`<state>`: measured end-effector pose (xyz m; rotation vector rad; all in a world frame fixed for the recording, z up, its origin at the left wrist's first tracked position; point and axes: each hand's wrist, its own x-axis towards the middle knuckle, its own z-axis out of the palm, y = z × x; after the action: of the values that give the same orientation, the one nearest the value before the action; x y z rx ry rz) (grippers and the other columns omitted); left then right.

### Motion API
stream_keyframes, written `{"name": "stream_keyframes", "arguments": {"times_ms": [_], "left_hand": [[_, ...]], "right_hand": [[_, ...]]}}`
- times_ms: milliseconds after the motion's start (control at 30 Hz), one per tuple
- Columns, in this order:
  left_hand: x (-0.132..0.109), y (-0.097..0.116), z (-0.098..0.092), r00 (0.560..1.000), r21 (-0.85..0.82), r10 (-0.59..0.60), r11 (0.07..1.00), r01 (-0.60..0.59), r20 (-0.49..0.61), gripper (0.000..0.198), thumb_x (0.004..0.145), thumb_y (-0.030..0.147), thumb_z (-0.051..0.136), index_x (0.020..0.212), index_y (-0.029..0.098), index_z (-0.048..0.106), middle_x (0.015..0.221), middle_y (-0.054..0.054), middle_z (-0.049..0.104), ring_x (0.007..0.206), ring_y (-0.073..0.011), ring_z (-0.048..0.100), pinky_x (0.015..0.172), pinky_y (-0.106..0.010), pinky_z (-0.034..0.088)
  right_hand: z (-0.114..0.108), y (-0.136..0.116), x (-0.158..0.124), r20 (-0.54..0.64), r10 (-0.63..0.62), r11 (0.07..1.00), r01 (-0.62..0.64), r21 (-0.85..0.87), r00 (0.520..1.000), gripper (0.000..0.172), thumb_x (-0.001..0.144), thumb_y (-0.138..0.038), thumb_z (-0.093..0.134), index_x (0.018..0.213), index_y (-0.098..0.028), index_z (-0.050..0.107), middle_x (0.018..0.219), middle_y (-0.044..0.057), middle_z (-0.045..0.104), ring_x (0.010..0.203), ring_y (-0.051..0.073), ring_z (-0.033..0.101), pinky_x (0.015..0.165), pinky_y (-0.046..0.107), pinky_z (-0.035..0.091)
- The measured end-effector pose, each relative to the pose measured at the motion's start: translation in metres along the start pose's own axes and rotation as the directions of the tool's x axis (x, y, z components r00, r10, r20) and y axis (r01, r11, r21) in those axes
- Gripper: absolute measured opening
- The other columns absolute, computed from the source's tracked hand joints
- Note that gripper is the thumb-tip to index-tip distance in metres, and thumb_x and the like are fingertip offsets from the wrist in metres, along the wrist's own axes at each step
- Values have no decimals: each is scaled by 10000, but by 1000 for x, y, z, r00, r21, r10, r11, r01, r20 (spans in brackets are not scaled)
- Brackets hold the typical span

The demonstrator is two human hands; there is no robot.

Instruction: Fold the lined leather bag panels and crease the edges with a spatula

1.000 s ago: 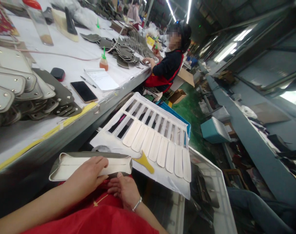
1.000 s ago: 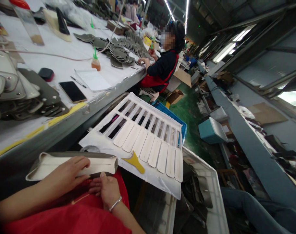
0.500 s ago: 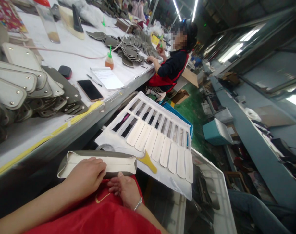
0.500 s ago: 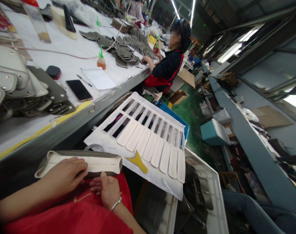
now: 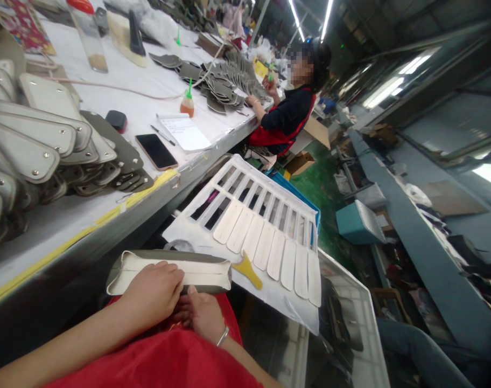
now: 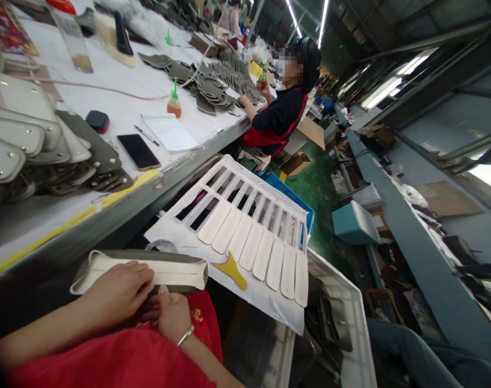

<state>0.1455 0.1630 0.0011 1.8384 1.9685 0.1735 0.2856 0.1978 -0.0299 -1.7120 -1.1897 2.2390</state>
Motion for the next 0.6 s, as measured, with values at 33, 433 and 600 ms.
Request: {"name": "stream_keyframes", "arguments": {"times_ms": [33, 433, 600], "left_hand": [[0, 0, -1, 1000, -1, -3, 1000, 3, 6, 291, 857, 220, 358, 712, 175, 606, 771, -85, 649, 774, -250, 581, 716, -387, 417], [-31, -33, 1, 985, -92, -49, 995, 34, -168, 232, 834, 274, 481, 1008, 153, 576, 930, -97, 618, 882, -246, 543, 779, -370, 394], [-46, -62, -6, 984, 3, 14, 1000, -14, -177, 251, 861, 374, 455, 736, 221, 610, 837, -45, 602, 820, -234, 517, 677, -357, 322]], "right_hand": [[1, 1, 1, 11, -6, 1000, 6, -1, 1000, 579, 746, -661, 503, 649, -101, 612, 615, 102, 657, 427, 109, 542, 411, 201, 301], [18, -3, -1, -17, 24, 995, -22, 98, 1000, 591, 755, -655, 510, 690, -77, 620, 663, 112, 665, 426, 88, 536, 412, 189, 313], [26, -6, -1, -1, 73, 989, -73, 125, 997, 591, 745, -640, 540, 716, -55, 627, 711, 139, 682, 437, 77, 540, 419, 180, 314]]}}
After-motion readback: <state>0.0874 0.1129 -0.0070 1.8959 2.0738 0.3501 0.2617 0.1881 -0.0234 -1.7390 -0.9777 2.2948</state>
